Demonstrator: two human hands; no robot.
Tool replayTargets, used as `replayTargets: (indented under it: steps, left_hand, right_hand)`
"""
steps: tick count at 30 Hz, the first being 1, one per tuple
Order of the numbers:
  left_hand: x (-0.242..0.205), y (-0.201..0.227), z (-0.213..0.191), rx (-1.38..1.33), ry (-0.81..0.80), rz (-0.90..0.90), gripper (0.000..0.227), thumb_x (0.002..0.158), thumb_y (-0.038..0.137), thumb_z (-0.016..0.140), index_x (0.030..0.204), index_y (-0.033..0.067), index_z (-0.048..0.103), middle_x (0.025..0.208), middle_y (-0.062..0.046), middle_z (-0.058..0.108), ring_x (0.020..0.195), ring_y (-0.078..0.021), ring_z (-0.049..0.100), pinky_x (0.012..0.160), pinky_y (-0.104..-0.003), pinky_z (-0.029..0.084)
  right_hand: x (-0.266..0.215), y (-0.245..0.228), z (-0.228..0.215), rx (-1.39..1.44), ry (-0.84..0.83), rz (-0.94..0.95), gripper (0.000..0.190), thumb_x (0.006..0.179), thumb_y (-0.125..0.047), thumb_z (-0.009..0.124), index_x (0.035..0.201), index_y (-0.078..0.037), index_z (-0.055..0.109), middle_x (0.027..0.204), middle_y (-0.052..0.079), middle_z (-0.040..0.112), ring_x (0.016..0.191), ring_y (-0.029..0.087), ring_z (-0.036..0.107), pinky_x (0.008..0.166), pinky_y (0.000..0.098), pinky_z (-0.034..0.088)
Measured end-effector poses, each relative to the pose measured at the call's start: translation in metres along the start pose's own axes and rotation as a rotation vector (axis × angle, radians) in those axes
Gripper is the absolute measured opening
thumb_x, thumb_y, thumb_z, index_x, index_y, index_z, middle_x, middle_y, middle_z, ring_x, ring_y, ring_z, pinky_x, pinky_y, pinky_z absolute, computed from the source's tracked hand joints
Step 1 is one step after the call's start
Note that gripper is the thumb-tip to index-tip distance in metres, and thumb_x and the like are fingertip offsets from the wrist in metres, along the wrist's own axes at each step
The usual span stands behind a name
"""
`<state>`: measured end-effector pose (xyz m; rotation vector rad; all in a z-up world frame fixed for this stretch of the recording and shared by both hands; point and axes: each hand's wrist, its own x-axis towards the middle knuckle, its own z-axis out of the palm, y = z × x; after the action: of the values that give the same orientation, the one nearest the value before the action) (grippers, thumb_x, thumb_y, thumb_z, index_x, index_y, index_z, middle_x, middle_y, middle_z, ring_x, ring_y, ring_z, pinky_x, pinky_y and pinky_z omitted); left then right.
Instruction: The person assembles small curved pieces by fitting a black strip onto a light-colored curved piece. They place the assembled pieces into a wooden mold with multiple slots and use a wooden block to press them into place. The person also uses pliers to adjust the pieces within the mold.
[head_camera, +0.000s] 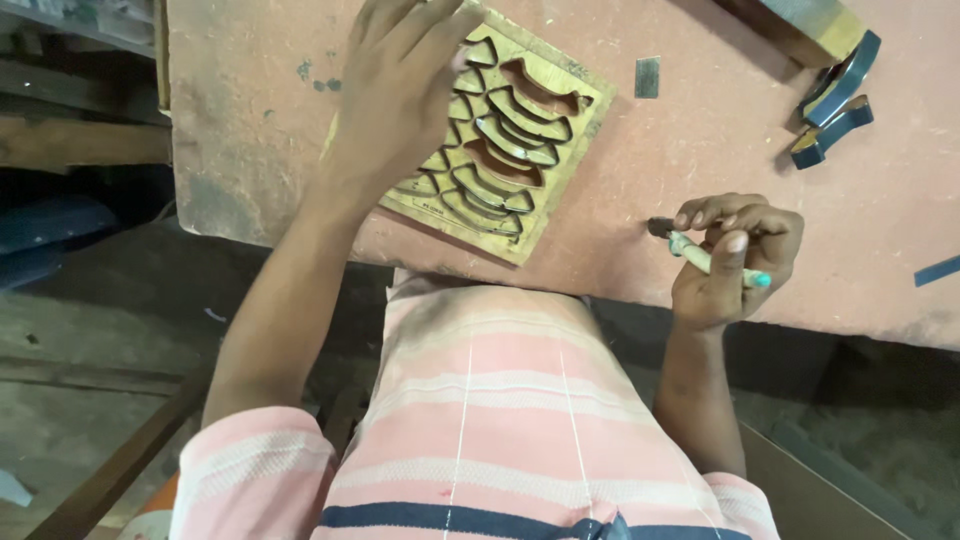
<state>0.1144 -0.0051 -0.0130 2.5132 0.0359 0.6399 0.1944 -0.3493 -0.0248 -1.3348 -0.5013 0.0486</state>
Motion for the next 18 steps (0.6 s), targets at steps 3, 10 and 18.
replayTargets:
  steps: [3, 10, 18]
  left_hand:
    - [-0.031, 0.02, -0.007, 0.089, 0.068, -0.015, 0.034, 0.103, -0.003, 0.062, 0.135, 0.0064, 0.066, 0.142, -0.01, 0.065, 0.143, -0.0345, 0.05, 0.12, -0.05, 0.039]
    - [-0.09, 0.068, 0.001, 0.122, 0.064, -0.224, 0.027, 0.1, 0.004, 0.068, 0.126, 0.0062, 0.071, 0.141, -0.01, 0.065, 0.14, -0.0373, 0.048, 0.119, -0.049, 0.039]
    - [-0.096, 0.075, 0.015, 0.122, 0.097, -0.313, 0.03, 0.097, 0.004, 0.068, 0.125, 0.0133, 0.072, 0.148, -0.006, 0.06, 0.142, -0.0339, 0.045, 0.12, -0.048, 0.031]
  right_hand:
    - [-0.001, 0.007, -0.003, 0.047, 0.013, -0.018, 0.031, 0.114, -0.029, 0.064, 0.113, -0.005, 0.044, 0.093, 0.013, 0.054, 0.08, 0.018, 0.057, 0.075, 0.0344, 0.056]
    - [0.004, 0.013, -0.008, 0.04, 0.015, -0.024, 0.035, 0.113, -0.032, 0.064, 0.114, -0.004, 0.044, 0.094, 0.01, 0.049, 0.08, 0.017, 0.057, 0.071, 0.0323, 0.057]
    - [0.007, 0.013, -0.006, 0.022, -0.005, -0.049, 0.034, 0.113, -0.031, 0.063, 0.113, -0.003, 0.045, 0.093, 0.011, 0.05, 0.077, 0.017, 0.057, 0.067, 0.0322, 0.056]
